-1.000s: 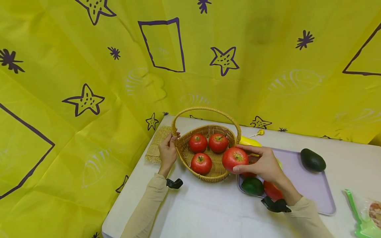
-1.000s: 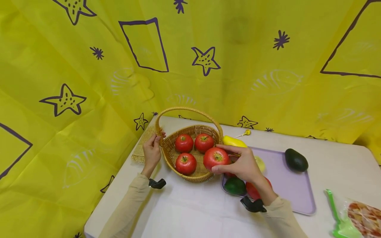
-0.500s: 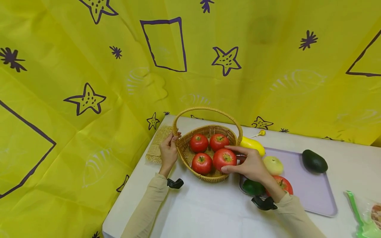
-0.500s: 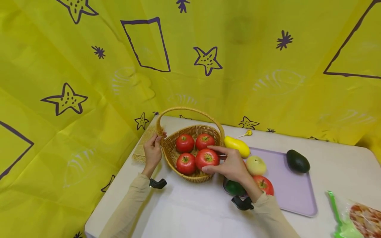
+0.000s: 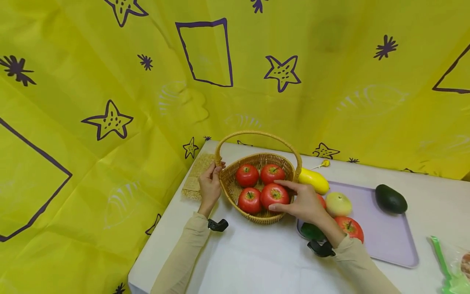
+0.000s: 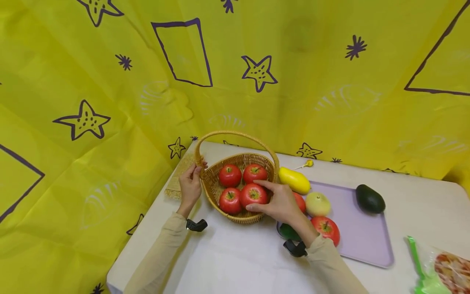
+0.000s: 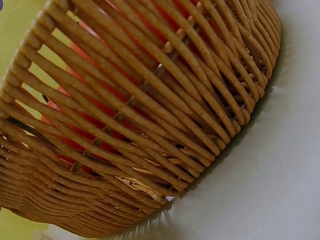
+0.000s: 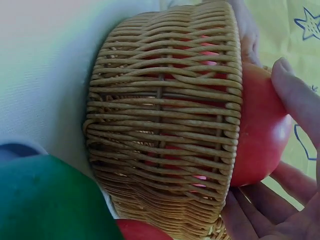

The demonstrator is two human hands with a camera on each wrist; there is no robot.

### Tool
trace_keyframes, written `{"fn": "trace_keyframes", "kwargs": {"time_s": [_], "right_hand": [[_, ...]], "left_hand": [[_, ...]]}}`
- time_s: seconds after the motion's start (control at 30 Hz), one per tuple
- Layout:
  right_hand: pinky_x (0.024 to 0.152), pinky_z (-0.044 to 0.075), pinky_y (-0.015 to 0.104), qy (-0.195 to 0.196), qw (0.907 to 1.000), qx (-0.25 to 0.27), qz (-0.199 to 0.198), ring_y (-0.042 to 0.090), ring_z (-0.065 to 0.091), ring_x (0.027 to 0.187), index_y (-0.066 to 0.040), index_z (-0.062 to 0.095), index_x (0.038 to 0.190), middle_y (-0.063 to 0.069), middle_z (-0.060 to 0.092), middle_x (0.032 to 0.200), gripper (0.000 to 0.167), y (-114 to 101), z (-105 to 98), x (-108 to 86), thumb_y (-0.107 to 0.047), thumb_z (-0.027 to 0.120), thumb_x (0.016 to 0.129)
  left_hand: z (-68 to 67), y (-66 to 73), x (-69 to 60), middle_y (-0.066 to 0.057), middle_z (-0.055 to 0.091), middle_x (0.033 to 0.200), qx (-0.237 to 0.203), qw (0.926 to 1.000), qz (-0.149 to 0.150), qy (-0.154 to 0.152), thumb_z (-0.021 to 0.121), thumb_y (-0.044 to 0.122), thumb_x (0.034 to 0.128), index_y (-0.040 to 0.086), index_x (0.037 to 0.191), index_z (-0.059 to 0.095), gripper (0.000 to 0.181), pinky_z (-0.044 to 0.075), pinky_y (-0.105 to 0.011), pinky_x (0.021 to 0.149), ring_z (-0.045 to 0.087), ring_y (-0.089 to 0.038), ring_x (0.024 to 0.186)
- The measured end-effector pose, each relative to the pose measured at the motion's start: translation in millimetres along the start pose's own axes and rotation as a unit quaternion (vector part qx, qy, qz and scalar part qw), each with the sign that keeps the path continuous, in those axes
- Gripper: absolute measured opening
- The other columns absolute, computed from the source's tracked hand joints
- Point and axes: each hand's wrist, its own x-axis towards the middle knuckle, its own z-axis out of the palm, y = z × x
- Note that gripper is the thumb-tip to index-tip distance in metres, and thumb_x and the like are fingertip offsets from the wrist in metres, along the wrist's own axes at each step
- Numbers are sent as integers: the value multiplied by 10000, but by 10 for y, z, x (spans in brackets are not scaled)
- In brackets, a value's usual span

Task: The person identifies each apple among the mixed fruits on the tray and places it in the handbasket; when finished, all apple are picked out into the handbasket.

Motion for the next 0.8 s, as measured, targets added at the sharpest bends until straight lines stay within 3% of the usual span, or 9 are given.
{"fn": "trace_keyframes", "kwargs": {"time_s": [0.1, 0.27, 0.4, 0.6, 0.8], "right_hand": [[719, 560, 282, 65, 9990, -374, -226, 167, 636, 816, -161, 738, 1350, 87, 780, 1083, 783, 13, 37, 0, -496, 996, 690], [838, 635, 443, 30, 9956, -756, -552, 250, 741, 965, -82, 730, 1332, 123, 788, 1169, 776, 33, 102, 1, -472, 989, 713], [878, 627, 516, 168, 9913, -922, -925, 340, 748, 1047, -21, 746, 1267, 159, 783, 1183, 629, 69, 157, -7, -338, 971, 772], [873, 618, 520, 586, 9838, -879, -1446, 339, 760, 1041, -2, 781, 1182, 150, 799, 1125, 473, 135, 222, -6, -194, 956, 787], [908, 608, 535, 452, 9838, -935, -1463, 345, 742, 1069, 10, 764, 1218, 157, 789, 1157, 469, 142, 233, -5, -203, 921, 830]], "left_hand": [[11, -4, -3, -297, 751, 1160, -33, 10000, -3, -68, 571, 73, 1088, -120, 1308, 683, 312, 590, -317, 1045, 727, -475, 1103], [32, -6, -9, -297, 754, 1150, -94, 10000, -14, -12, 577, 50, 1078, -118, 1316, 681, 309, 593, -291, 1034, 729, -476, 1089], [52, 2, -4, -309, 753, 1135, -120, 9999, 21, 32, 581, 18, 1068, -128, 1256, 706, 269, 592, -261, 1020, 728, -487, 1082], [62, 7, -1, -343, 742, 1128, -2, 9998, -66, 198, 576, -30, 1056, -170, 1245, 689, 261, 552, -138, 1001, 720, -511, 1090], [63, 198, -9, -393, 719, 1106, 19, 9998, -18, 203, 556, -73, 1053, -222, 1235, 660, 257, 555, -144, 1000, 697, -555, 1077]]}}
